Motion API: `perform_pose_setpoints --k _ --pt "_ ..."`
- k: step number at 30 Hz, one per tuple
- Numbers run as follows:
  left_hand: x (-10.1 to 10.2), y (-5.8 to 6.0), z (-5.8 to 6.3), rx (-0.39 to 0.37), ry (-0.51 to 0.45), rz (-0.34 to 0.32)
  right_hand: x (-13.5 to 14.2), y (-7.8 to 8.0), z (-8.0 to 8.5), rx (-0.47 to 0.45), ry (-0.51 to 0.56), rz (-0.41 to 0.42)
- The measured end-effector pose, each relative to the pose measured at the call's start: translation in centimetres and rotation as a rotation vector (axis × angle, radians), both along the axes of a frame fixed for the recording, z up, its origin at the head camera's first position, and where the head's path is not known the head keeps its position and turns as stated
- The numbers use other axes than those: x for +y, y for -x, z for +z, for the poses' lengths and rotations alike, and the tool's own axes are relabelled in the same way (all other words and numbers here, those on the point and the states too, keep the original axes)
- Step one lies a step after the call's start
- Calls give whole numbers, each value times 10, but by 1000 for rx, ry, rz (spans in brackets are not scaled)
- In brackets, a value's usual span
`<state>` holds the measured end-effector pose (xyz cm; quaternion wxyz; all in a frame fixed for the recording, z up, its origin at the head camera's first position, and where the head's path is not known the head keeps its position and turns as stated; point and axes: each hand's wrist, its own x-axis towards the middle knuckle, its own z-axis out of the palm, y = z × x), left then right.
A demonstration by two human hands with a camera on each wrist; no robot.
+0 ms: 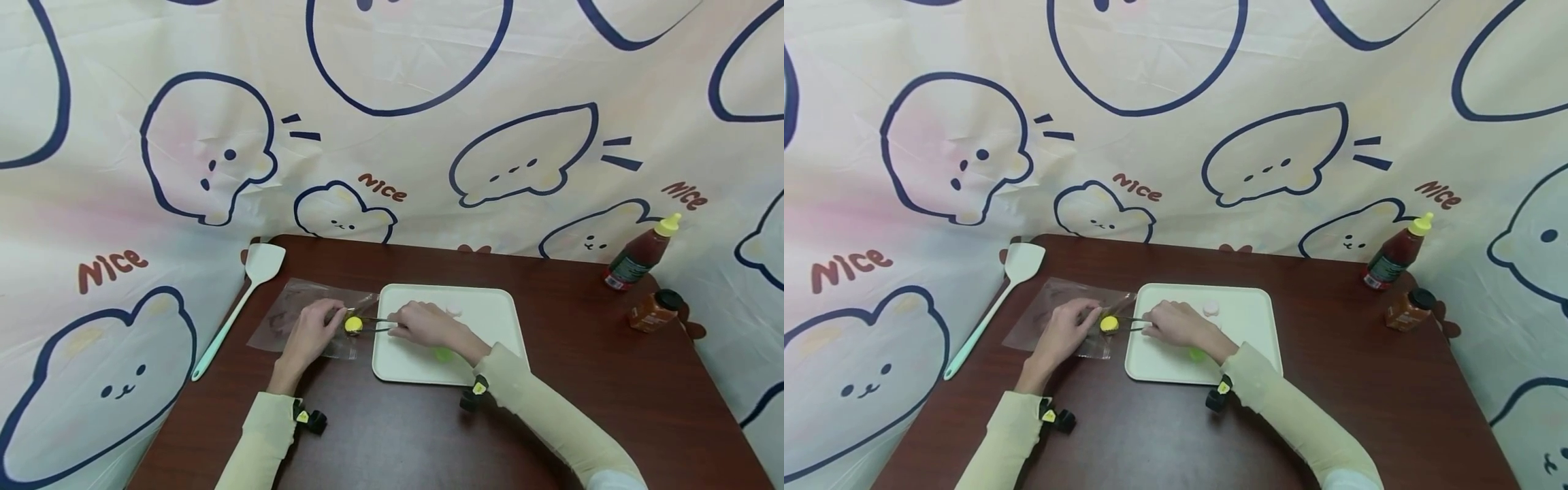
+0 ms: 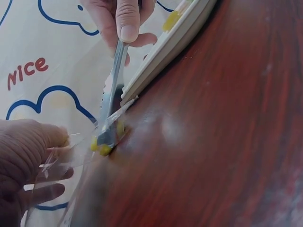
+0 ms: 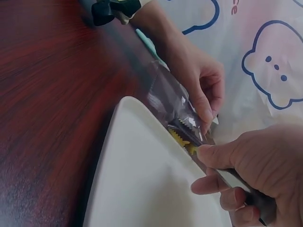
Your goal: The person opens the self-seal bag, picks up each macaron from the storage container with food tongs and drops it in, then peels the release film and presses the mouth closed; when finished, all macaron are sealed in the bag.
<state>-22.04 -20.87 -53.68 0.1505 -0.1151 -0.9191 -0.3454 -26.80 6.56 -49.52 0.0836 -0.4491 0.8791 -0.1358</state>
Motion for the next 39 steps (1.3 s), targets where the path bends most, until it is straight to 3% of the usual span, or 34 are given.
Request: perform_pose_setpoints --k 9,18,25,33,39 --pt "-4 2 0 127 -11 15 -1 -5 6 6 -45 4" --pt "-9 1 4 190 -44 -29 7 -11 14 -31 -42 23" --pt "-6 0 4 115 -69 -113 23 -7 12 -86 23 32" --pt "-2 1 7 101 -45 -86 43 1 30 -212 158 -6" --pt "0 -1 6 79 -32 -79 35 -1 32 -103 154 -22"
